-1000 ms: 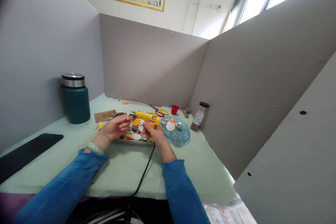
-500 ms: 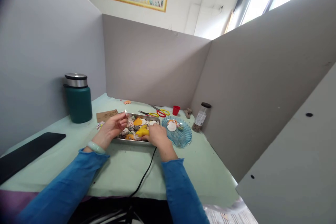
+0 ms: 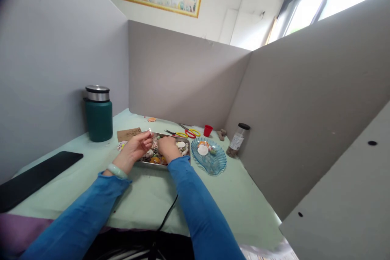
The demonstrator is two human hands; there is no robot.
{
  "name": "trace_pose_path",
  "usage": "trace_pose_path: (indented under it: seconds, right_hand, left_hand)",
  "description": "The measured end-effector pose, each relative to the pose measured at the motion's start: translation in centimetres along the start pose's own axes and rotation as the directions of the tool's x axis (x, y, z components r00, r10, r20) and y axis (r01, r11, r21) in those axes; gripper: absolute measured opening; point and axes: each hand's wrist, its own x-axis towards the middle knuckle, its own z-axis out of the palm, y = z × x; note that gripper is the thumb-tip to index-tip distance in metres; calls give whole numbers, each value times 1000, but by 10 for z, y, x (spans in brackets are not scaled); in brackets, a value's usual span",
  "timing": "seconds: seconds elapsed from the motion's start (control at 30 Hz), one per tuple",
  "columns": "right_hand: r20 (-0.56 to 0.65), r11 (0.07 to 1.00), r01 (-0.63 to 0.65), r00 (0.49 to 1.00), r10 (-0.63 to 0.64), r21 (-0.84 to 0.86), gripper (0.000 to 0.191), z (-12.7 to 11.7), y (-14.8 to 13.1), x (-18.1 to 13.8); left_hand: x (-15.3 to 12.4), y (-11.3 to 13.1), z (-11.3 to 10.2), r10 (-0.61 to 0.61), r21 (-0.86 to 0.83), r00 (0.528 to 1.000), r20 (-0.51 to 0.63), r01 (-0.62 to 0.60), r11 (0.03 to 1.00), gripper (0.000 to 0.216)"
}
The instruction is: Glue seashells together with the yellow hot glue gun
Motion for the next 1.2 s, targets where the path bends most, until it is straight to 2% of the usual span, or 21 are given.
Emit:
trace_pose_path:
  seconds: [0.1,0.2,0.3,0.37,0.47,0.6,0.73,0.97,1.03,1.1,1.2]
  right_hand:
    - [-2,1000,21,1000,-21,20,20,1,2,2]
    - [-117,994,67,991,-58,80,26,-4,14,-14]
    - [-430,900,221,902,-42,375,27,-2,29,-41]
    - [-556,808,339,831,-17,482,26,5,36,-58]
    - [-649,714,439,761,27,546,24,17,42,-75]
    - [-680,722,416,725,104,554,23,24,41,-83]
    - [-653,706,384,743,145,595,25,24,37,-85]
    - [-575,492,423,791,209,761,27,27,38,-82]
    - [-541,406,431,815,209,806,31,29,42,-80]
    - [-476,272,415,853,215,868,34,29,44,-79]
    - [-397,90,387,891,221,918,33,26,46,-80]
  left_hand:
    - [1,0,0,-3,-4,1000,-14,3,1000,11]
    - [0,-1,0,19,0,1000,1,-19,1000,12]
    - [-1,-3,2,69,42,996,60,-71,997,16]
    - [-3,-5,3,111,113,989,98,-122,986,21]
    - [-6,-9,6,175,260,974,140,-207,943,25]
    - [-8,-16,10,218,439,961,169,-271,857,25]
    - [-7,-22,11,212,528,964,161,-265,807,26]
    - [-8,-24,12,156,495,972,175,-224,839,29]
    - [-9,-23,13,120,457,975,188,-195,868,31]
    - [-10,-22,13,109,439,976,188,-183,880,31]
    - [-9,-22,13,157,479,972,172,-222,849,29]
